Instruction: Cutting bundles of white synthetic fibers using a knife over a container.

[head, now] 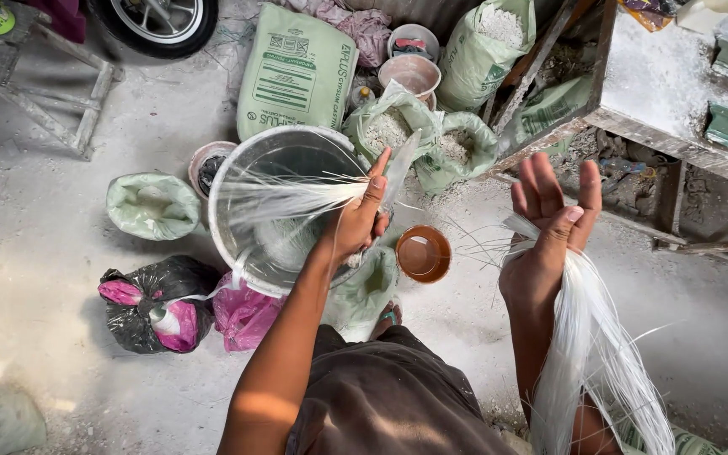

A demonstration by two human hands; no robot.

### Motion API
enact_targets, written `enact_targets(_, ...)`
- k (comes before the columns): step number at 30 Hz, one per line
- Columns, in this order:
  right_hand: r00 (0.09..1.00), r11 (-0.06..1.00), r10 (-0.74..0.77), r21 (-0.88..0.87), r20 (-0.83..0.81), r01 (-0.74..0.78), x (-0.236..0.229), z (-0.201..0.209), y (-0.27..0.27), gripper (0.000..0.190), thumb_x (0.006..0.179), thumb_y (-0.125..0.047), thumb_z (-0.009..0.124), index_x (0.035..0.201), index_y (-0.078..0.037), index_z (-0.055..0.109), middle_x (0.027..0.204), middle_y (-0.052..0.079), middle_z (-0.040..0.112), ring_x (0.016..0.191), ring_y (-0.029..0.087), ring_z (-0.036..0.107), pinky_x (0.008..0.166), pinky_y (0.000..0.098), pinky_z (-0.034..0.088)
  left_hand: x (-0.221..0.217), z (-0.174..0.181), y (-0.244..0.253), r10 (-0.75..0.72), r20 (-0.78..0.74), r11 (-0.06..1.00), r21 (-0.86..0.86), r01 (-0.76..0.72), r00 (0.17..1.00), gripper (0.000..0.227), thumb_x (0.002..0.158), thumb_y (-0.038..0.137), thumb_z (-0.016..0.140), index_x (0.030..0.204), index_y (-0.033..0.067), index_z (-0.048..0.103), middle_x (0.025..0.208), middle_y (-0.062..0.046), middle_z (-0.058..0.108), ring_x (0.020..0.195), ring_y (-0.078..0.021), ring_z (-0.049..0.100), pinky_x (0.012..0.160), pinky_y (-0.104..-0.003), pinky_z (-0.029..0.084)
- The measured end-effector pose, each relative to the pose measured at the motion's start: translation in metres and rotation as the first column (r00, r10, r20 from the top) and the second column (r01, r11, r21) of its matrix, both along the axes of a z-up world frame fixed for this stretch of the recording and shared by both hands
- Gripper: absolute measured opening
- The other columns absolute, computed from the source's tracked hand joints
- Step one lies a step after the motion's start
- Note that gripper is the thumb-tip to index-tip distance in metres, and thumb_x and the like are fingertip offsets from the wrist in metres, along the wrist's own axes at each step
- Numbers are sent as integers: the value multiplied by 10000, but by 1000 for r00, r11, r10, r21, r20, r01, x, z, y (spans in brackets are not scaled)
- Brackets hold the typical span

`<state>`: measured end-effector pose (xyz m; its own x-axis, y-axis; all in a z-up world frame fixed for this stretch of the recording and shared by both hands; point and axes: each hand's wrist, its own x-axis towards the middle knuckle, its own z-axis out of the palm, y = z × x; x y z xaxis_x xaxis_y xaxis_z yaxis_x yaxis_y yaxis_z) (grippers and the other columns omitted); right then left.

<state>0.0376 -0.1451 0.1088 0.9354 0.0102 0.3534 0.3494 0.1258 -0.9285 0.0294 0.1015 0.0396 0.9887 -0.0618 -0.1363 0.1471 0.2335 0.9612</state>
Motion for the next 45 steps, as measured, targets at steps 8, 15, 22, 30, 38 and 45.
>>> enact_targets(8, 1000, 953, 11, -303, -6, -12, 3, -13, 10, 496, 1174, -469, 315, 1479, -83, 380, 1251, 205, 719, 816, 228, 670, 867, 402, 592, -23, 53, 16, -337, -99, 794, -565, 226, 936, 617, 1066, 522, 384, 1652, 402, 231, 587, 26, 384, 419, -51, 283, 378, -203, 306)
enact_targets(15, 987, 793, 88, -591, -134, -151, -21, -23, 28, 548, 1109, -454, 315, 1490, -73, 414, 1327, 146, 726, 602, 137, 607, 699, 323, 563, -41, 84, 5, -466, 68, 576, -734, 361, 882, 632, 1109, 490, 348, 1695, 343, 166, 596, 20, 398, 431, -59, 304, 410, -214, 323)
enact_targets(22, 884, 709, 281, -540, -374, -454, -17, -46, 13, 438, 1096, -422, 411, 1170, -28, 587, 859, 102, 701, 741, 149, 659, 692, 312, 544, -38, 92, 1, -440, 66, 703, -596, 389, 896, 633, 1110, 497, 357, 1694, 317, 192, 579, 29, 416, 426, -45, 321, 406, -207, 324)
enact_targets(30, 904, 820, 243, -424, -353, -385, -3, -23, 20, 426, 1072, -400, 468, 1003, -14, 634, 860, 57, 693, 718, 123, 675, 631, 278, 527, -33, 84, -8, -225, -51, 967, -138, 216, 973, 654, 1057, 569, 362, 1661, 328, 292, 781, 126, 535, 524, -3, 398, 421, -188, 336)
enact_targets(38, 919, 781, 206, -510, -336, -362, -3, -15, 34, 384, 1069, -369, 495, 1000, -23, 649, 732, 58, 646, 615, 113, 618, 573, 269, 505, -27, 91, -22, -63, -131, 801, 585, 129, 989, 603, 1046, 551, 324, 1631, 409, 318, 1013, -153, 783, 545, -123, 579, 590, -339, 516)
enact_targets(45, 917, 857, 287, -353, -276, -374, 9, -30, 22, 375, 1119, -348, 489, 1036, -7, 620, 829, 56, 623, 668, 121, 610, 615, 283, 530, 6, -8, 5, 6, 151, 952, 301, -51, 989, 526, 1147, 575, 331, 1642, 396, 311, 945, -126, 571, 699, -70, 521, 576, -291, 440)
